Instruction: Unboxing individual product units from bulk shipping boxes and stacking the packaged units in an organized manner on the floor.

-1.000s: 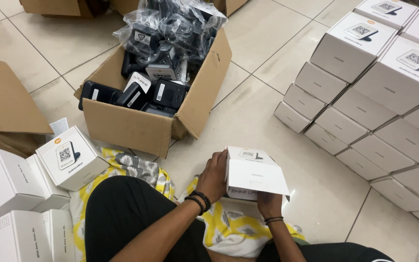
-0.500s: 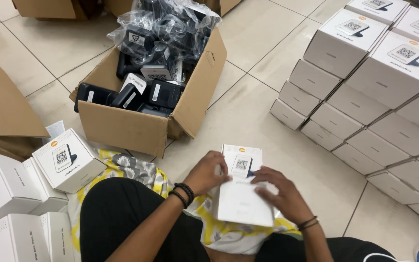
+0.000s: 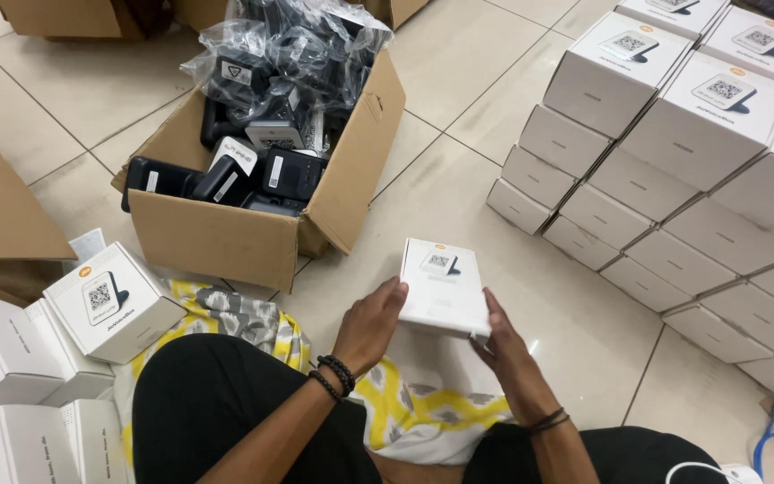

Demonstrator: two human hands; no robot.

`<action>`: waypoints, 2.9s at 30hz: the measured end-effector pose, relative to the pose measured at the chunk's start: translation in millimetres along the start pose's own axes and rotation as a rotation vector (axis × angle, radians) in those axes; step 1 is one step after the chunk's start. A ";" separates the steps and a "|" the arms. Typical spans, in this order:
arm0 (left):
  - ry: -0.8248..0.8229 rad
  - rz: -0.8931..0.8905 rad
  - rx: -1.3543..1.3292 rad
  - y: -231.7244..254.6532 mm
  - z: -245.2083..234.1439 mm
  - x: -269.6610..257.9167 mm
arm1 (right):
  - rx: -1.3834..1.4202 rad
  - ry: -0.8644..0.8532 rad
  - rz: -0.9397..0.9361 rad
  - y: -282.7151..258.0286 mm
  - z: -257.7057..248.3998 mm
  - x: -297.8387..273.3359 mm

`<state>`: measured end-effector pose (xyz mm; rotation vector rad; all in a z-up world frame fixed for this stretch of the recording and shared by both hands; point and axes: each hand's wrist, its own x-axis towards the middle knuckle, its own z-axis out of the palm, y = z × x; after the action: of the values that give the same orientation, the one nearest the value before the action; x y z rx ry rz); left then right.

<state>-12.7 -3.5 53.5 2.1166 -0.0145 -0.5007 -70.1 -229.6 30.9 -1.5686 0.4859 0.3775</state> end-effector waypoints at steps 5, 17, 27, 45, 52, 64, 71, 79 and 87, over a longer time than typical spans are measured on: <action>0.167 0.237 -0.065 5.2 -3.1 6.2 | 0.059 -0.077 -0.200 -11.0 -11.4 -6.4; 0.069 0.310 -0.161 -3.7 -12.4 26.7 | 0.034 0.103 -0.255 -7.3 -7.3 21.6; -0.027 0.114 -0.297 -13.7 18.6 71.9 | 0.192 0.028 -0.280 -6.8 -10.4 60.4; -0.161 0.022 -0.354 0.5 66.7 7.5 | 0.264 0.032 -0.123 -7.0 -33.3 -27.4; -0.163 0.599 -0.223 162.2 126.1 -48.4 | 0.448 0.452 -0.530 -18.1 -142.9 -103.4; -0.134 1.364 0.115 433.5 303.7 21.8 | 0.357 1.151 -1.269 -60.0 -461.8 -193.8; -0.083 1.426 0.438 552.6 441.2 163.4 | 0.273 1.206 -1.027 -33.8 -537.4 -128.4; -0.293 1.245 0.850 607.5 514.0 222.8 | -0.151 1.274 -0.831 -6.5 -552.1 -90.9; -0.271 1.219 0.922 596.9 496.9 214.6 | -0.251 1.154 -0.651 -14.0 -569.7 -59.7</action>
<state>113.8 -782.2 217.8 2.3268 -1.8493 0.0222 -144.5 -792.6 106.9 -1.9825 0.7550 -1.0650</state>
